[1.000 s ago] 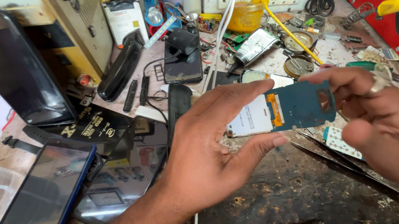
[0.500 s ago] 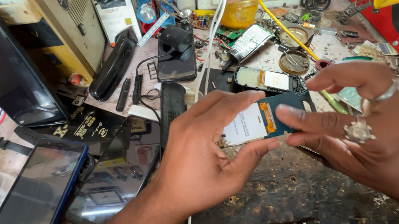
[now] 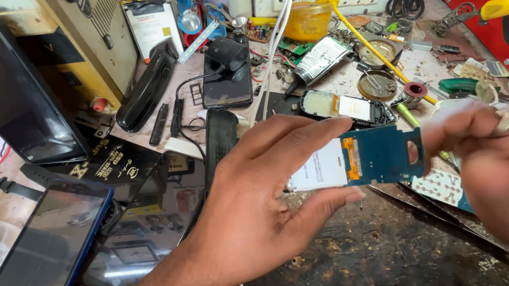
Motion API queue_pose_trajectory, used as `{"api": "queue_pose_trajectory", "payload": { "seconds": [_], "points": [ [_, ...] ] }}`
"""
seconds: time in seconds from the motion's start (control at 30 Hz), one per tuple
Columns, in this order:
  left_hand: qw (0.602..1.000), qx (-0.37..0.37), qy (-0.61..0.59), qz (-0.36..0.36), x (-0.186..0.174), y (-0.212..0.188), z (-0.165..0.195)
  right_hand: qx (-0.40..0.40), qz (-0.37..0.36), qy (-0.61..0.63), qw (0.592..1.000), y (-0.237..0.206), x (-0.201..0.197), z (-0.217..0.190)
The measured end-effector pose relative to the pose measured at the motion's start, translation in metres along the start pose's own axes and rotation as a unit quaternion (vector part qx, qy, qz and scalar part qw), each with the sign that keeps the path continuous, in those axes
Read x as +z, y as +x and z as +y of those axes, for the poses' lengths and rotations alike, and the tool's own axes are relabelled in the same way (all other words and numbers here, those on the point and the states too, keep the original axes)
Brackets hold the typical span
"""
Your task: The person solders a flex cable connector onto a blue phone motherboard using a soldering iron, pressing the component steady with one hand. They then lift the board, fit it into a phone housing, and reassemble the phone by attaching the back cover and inserting a battery.
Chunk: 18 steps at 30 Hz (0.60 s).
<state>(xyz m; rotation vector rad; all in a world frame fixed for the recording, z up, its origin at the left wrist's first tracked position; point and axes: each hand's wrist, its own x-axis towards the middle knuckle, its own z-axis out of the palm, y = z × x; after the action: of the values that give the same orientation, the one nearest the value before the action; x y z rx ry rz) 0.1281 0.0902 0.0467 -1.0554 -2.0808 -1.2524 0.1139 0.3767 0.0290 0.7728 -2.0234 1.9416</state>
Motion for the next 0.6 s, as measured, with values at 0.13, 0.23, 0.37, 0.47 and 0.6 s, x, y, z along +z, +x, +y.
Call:
{"api": "queue_pose_trajectory", "payload": {
  "seconds": [0.13,0.23,0.37,0.47,0.6],
  "points": [
    [0.998,-0.023,-0.044,-0.026,0.003,0.000,-0.003,0.050,-0.026,-0.103,0.993,-0.011,0.010,-0.004],
    [0.998,-0.016,-0.048,-0.040,0.006,0.001,-0.005,0.025,-0.038,-0.153,0.987,-0.015,0.016,-0.009],
    [0.998,-0.015,-0.036,-0.046,0.011,0.003,-0.007,-0.015,-0.041,-0.168,0.985,-0.011,0.016,-0.010],
    [0.998,-0.016,-0.034,-0.044,0.012,0.002,-0.008,-0.023,-0.044,-0.183,0.982,-0.009,0.014,-0.010],
    [0.998,-0.019,-0.042,-0.045,0.013,0.001,-0.008,-0.031,-0.050,-0.205,0.977,-0.009,0.013,-0.010]
  ]
}}
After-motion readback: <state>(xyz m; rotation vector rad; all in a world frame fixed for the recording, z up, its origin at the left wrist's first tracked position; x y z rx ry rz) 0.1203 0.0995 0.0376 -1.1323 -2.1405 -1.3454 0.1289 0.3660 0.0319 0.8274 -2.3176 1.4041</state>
